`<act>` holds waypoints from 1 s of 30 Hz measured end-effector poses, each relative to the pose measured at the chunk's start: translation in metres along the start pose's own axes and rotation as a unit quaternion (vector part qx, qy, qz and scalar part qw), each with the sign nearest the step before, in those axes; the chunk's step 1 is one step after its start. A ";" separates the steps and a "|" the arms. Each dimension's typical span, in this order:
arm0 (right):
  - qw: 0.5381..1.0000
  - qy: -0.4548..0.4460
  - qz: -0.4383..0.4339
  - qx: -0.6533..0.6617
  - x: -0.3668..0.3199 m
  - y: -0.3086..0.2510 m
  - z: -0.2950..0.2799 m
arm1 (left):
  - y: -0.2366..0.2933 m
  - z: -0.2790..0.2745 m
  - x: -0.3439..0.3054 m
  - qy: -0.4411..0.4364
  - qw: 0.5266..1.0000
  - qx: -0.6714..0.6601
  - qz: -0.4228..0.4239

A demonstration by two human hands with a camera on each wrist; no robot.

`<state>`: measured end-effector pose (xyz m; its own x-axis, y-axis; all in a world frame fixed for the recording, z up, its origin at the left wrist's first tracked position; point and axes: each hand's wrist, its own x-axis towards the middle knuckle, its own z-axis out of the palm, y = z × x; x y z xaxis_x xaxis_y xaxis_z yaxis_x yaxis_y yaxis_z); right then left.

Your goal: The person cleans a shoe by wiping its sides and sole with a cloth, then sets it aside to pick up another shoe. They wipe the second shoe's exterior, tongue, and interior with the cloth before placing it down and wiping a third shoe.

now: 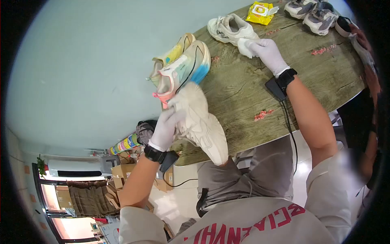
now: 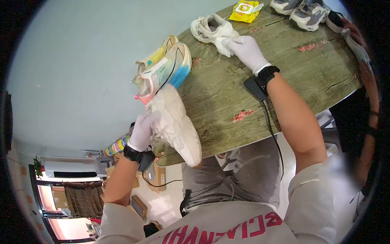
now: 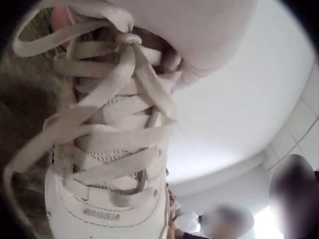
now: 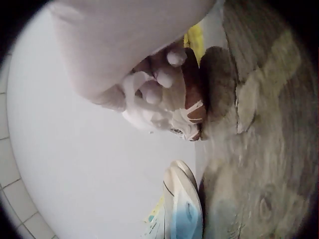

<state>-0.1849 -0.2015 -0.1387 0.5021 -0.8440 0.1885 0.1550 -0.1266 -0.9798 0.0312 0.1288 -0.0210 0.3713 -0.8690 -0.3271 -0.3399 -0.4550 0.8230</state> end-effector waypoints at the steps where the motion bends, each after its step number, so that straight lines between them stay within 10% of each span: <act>1: 0.999 0.032 -0.033 -0.013 0.002 0.007 0.000 | 0.009 0.018 0.007 0.014 0.993 -0.104 0.053; 10: 0.981 0.119 -0.153 -0.006 -0.005 -0.012 -0.003 | 0.002 0.074 0.120 -0.055 0.918 -0.375 0.116; 14: 0.995 0.069 -0.071 0.009 -0.009 -0.015 -0.003 | -0.013 0.089 0.147 0.013 0.935 -0.285 0.209; 20: 0.978 0.064 -0.175 -0.095 -0.008 -0.014 0.005 | -0.008 0.085 0.159 0.126 0.909 -0.129 0.376; 28: 0.994 0.079 -0.038 -0.067 -0.010 -0.013 0.000 | -0.008 0.092 0.168 0.156 0.896 -0.141 0.392; 30: 0.991 0.058 -0.064 -0.099 -0.010 -0.010 0.000 | -0.005 0.100 0.169 0.298 0.841 -0.037 0.449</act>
<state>-0.1916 -0.1921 -0.1303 0.3863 -0.8672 0.3143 0.0349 -0.3268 -0.9444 0.0089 -0.0349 -0.1268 0.3677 -0.5941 0.7154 -0.6684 0.3660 0.6475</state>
